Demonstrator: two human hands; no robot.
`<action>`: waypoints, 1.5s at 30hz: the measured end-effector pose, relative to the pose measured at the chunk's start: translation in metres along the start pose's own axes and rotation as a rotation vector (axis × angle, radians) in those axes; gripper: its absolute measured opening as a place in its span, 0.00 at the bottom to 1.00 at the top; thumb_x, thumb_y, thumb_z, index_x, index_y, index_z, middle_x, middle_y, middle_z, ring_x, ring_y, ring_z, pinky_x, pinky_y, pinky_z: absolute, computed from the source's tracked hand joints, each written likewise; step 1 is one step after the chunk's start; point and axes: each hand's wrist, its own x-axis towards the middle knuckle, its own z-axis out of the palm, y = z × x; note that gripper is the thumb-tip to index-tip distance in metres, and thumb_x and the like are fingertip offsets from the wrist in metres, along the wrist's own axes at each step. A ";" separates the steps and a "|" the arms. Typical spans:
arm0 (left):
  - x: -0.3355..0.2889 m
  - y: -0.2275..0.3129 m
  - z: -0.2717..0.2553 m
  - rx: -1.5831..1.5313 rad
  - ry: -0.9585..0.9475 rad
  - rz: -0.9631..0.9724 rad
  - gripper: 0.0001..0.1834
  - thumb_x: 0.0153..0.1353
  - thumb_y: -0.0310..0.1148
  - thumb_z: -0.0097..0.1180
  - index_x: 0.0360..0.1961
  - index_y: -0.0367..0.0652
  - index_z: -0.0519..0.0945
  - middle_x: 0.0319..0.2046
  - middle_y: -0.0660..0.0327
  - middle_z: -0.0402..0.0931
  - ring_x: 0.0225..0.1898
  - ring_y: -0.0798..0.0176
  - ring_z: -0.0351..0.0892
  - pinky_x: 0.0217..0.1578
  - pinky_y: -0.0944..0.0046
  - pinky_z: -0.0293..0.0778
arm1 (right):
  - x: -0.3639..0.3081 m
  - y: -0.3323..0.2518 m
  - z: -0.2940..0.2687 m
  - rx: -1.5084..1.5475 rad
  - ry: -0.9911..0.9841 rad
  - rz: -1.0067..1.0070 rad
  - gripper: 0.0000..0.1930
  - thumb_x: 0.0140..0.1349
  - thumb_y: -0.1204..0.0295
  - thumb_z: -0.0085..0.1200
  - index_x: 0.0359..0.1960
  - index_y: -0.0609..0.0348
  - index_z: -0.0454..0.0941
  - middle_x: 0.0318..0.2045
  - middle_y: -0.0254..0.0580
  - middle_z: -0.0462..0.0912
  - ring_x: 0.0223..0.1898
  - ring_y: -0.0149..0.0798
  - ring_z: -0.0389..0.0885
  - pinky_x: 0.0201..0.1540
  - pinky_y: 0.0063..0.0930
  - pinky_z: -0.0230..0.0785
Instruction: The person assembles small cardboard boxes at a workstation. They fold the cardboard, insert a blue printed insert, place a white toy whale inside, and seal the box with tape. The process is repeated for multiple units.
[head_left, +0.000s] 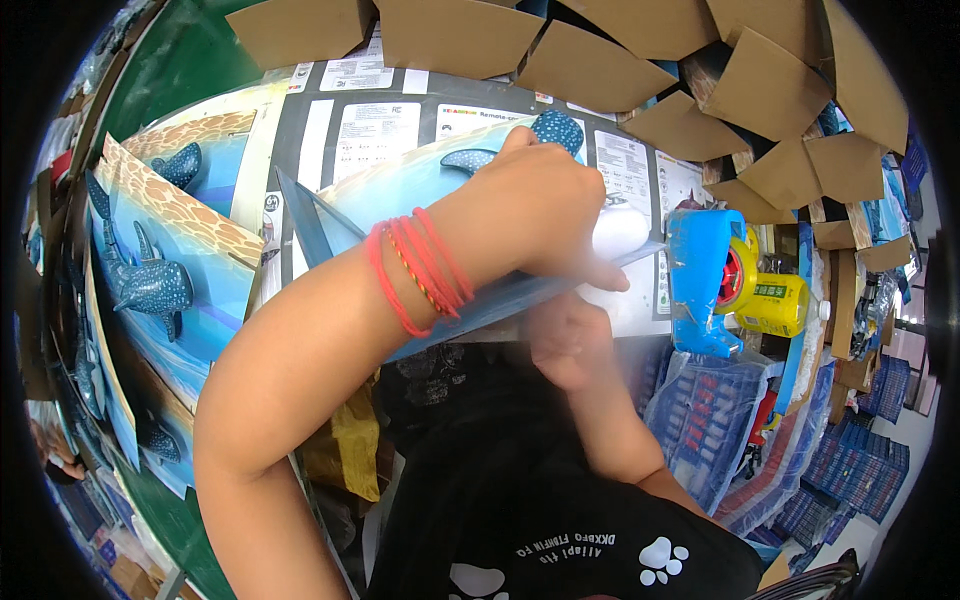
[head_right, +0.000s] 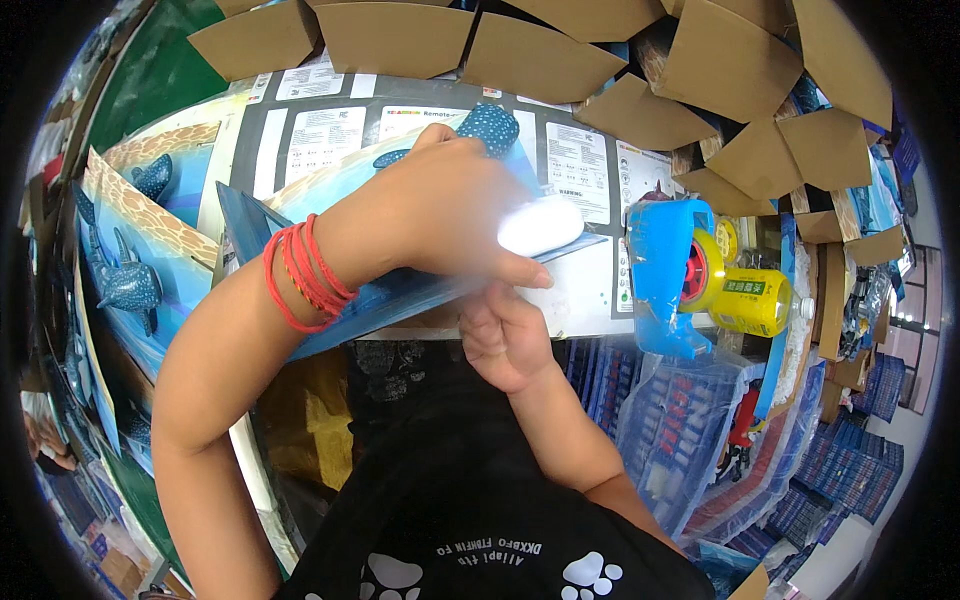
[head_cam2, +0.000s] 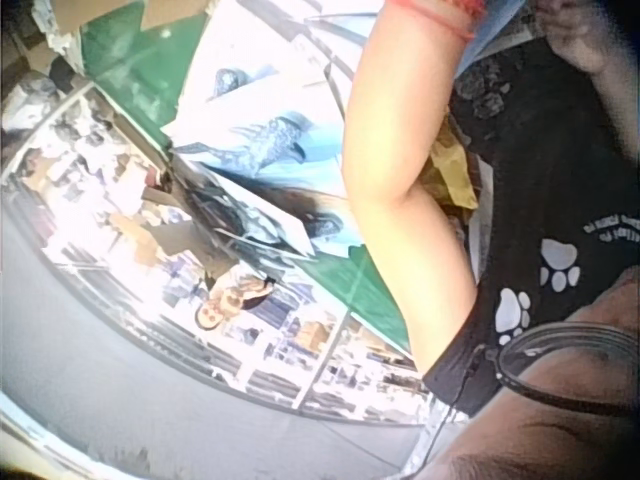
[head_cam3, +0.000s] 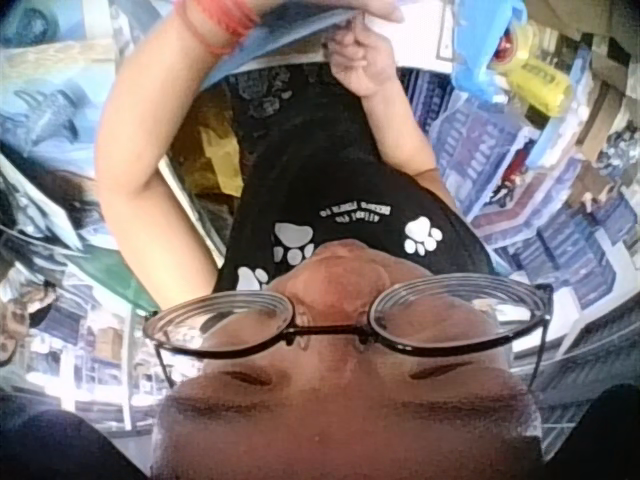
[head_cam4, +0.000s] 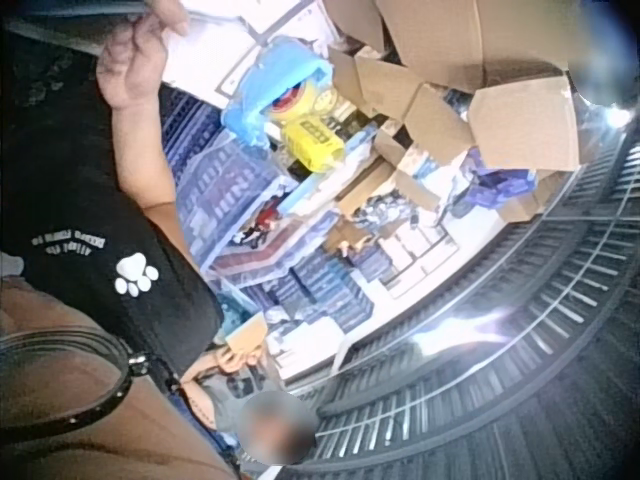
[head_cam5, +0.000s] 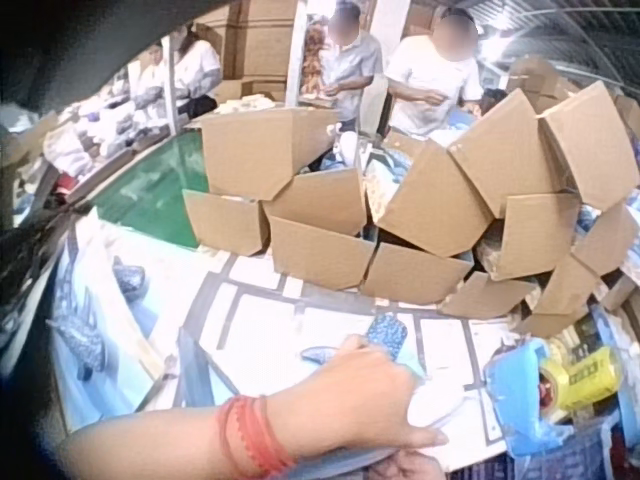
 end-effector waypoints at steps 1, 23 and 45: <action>-0.001 -0.001 0.003 -0.026 0.060 0.018 0.33 0.44 0.63 0.68 0.27 0.36 0.86 0.24 0.49 0.83 0.34 0.48 0.83 0.51 0.53 0.65 | -0.002 0.003 0.003 -0.105 0.029 -0.079 0.16 0.72 0.69 0.54 0.55 0.65 0.70 0.39 0.41 0.84 0.34 0.34 0.85 0.36 0.21 0.79; -0.006 -0.001 0.006 0.016 0.056 0.039 0.37 0.53 0.70 0.58 0.30 0.41 0.86 0.25 0.56 0.80 0.38 0.54 0.76 0.52 0.55 0.62 | -0.005 0.010 0.013 -1.225 0.222 -0.681 0.10 0.70 0.74 0.54 0.48 0.66 0.73 0.30 0.43 0.84 0.26 0.34 0.85 0.28 0.17 0.73; 0.018 0.006 0.013 0.087 -0.112 -0.037 0.41 0.40 0.75 0.64 0.30 0.41 0.89 0.29 0.56 0.86 0.39 0.51 0.83 0.57 0.46 0.58 | 0.008 -0.012 -0.023 0.366 -0.188 0.245 0.18 0.80 0.59 0.37 0.43 0.61 0.72 0.20 0.32 0.66 0.14 0.24 0.62 0.14 0.18 0.55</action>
